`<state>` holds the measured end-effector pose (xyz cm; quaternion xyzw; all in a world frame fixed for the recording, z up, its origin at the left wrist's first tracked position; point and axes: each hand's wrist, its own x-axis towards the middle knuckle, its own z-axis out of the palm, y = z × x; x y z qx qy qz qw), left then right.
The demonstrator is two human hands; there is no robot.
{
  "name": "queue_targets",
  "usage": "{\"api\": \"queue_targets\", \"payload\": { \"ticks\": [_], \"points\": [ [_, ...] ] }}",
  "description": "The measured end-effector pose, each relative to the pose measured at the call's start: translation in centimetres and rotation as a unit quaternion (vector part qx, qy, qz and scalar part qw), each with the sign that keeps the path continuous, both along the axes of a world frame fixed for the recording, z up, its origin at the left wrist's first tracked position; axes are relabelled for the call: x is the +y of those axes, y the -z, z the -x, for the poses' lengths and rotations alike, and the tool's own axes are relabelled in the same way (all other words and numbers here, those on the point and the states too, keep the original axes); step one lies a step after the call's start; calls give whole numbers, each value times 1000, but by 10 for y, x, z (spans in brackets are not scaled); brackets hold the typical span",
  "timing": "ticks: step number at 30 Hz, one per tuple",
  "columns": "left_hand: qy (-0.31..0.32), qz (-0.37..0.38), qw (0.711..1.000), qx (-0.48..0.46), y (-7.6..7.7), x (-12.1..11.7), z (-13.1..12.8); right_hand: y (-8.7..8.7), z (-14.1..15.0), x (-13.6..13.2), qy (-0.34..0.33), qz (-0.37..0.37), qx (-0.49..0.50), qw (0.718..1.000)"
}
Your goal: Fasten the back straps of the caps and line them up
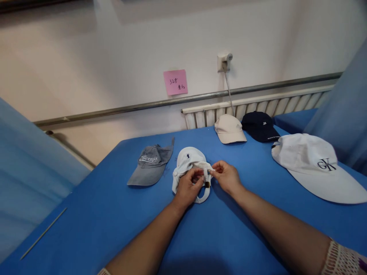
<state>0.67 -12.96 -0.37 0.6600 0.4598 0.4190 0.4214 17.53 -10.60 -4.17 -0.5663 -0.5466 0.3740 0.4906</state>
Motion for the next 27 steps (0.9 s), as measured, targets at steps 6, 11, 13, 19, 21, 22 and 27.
{"api": "queue_targets", "payload": {
  "ticks": [6,11,13,19,21,22,27],
  "points": [
    [22,29,998,-52,8,5,2,1,3,-4,-4,-8,7,1000],
    [20,28,999,-27,14,8,7,-1,5,-6,-5,-3,57,998],
    [33,33,999,-10,14,8,8,-1,5,-6,-6,-4,68,998],
    [54,49,997,3,9,6,8,-3,7,-7,-15,-4,94,995],
    [60,50,997,7,9,5,8,-4,8,-8,-15,-2,98,995],
    [62,51,997,4,9,6,8,-4,8,-9,-15,-3,98,995],
    [54,59,997,-23,12,6,8,-7,8,-11,-16,-9,97,995]
  ]
}}
